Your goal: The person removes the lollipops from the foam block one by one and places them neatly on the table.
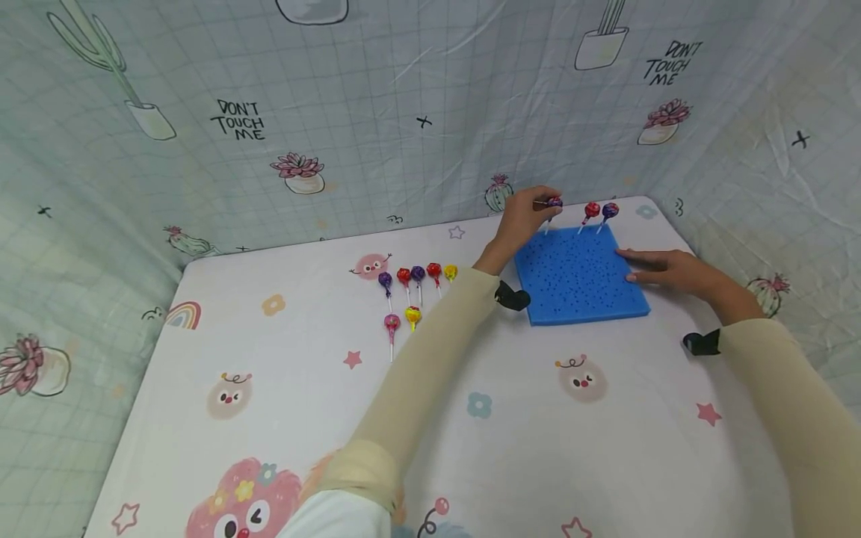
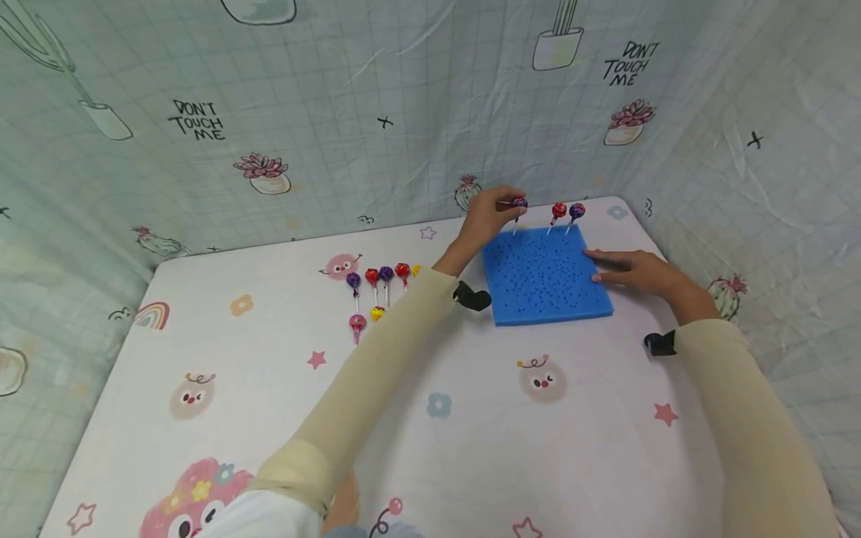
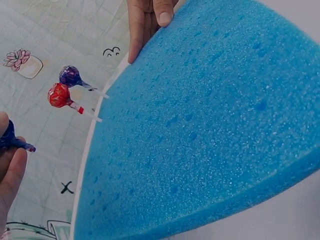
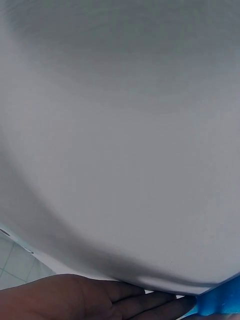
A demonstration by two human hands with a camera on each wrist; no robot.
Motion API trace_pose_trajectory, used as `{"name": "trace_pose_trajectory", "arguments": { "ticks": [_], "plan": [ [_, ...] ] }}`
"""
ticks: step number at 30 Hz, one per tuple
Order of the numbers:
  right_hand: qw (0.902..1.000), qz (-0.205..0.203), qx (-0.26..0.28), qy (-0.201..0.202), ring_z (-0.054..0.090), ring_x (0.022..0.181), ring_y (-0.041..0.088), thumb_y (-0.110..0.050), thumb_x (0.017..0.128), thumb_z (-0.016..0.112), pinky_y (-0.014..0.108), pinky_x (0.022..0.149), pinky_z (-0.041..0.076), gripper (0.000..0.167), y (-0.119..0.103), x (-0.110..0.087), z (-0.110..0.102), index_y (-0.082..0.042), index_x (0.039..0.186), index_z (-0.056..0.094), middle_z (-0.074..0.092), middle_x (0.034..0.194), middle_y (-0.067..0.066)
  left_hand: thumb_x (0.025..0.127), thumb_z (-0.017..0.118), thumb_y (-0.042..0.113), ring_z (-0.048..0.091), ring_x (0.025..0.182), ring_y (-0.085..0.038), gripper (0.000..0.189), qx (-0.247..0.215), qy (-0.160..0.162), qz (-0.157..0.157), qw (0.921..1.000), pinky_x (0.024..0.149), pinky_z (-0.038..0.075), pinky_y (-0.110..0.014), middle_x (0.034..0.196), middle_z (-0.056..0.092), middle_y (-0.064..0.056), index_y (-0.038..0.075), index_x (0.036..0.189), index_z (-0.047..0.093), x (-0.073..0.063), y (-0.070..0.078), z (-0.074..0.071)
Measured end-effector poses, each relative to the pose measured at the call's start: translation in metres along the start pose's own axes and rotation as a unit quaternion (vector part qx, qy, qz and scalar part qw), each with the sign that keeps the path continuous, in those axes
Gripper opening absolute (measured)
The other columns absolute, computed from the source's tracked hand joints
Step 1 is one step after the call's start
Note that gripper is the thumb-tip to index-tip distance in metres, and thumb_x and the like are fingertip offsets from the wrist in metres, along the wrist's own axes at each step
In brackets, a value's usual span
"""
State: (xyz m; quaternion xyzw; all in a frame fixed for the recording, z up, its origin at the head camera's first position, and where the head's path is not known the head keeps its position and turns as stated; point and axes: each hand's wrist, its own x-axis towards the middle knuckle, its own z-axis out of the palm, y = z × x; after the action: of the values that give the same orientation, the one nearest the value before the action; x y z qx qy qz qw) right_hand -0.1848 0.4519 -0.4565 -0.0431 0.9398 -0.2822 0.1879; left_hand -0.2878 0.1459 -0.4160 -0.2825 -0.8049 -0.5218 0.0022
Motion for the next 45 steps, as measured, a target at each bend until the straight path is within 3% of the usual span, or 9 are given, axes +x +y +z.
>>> {"name": "trace_pose_trajectory", "arguments": {
  "ticks": [13, 26, 37, 45],
  "plan": [
    [1.0000, 0.001, -0.006, 0.002, 0.011, 0.144, 0.062, -0.049, 0.099, 0.063, 0.081, 0.106, 0.015, 0.078, -0.001, -0.003, -0.001, -0.019, 0.161, 0.029, 0.018, 0.163, 0.029, 0.100, 0.066, 0.017, 0.069, 0.103, -0.012, 0.031, 0.012, -0.011, -0.006, 0.9998, 0.085, 0.051, -0.013, 0.119, 0.072, -0.006, 0.007, 0.130, 0.068, -0.009, 0.011, -0.017],
    [1.0000, 0.004, -0.002, 0.001, 0.009, 0.143, 0.064, -0.049, 0.099, 0.064, 0.082, 0.105, 0.015, 0.077, 0.002, -0.004, -0.001, -0.019, 0.161, 0.028, 0.016, 0.163, 0.031, 0.100, 0.066, 0.014, 0.071, 0.102, -0.013, 0.032, 0.000, -0.011, 0.047, 0.9988, 0.088, 0.054, -0.017, 0.121, 0.071, -0.009, 0.006, 0.131, 0.068, -0.024, 0.015, -0.049],
    [1.0000, 0.004, -0.009, 0.001, 0.010, 0.143, 0.064, -0.049, 0.099, 0.063, 0.082, 0.105, 0.014, 0.078, 0.002, -0.001, 0.000, -0.020, 0.161, 0.028, 0.017, 0.163, 0.030, 0.098, 0.068, 0.011, 0.071, 0.102, -0.017, 0.034, 0.035, -0.035, 0.048, 0.9976, 0.087, 0.055, -0.019, 0.120, 0.071, -0.010, 0.005, 0.132, 0.068, -0.039, 0.024, -0.083],
    [1.0000, 0.006, -0.007, 0.001, 0.010, 0.143, 0.064, -0.050, 0.098, 0.063, 0.082, 0.105, 0.015, 0.079, 0.001, 0.001, 0.001, -0.020, 0.161, 0.027, 0.016, 0.163, 0.030, 0.097, 0.068, 0.004, 0.071, 0.107, -0.021, 0.037, 0.083, -0.094, 0.070, 0.9896, 0.088, 0.056, -0.020, 0.130, 0.066, -0.013, 0.003, 0.133, 0.066, -0.055, 0.034, -0.109]
  ]
}}
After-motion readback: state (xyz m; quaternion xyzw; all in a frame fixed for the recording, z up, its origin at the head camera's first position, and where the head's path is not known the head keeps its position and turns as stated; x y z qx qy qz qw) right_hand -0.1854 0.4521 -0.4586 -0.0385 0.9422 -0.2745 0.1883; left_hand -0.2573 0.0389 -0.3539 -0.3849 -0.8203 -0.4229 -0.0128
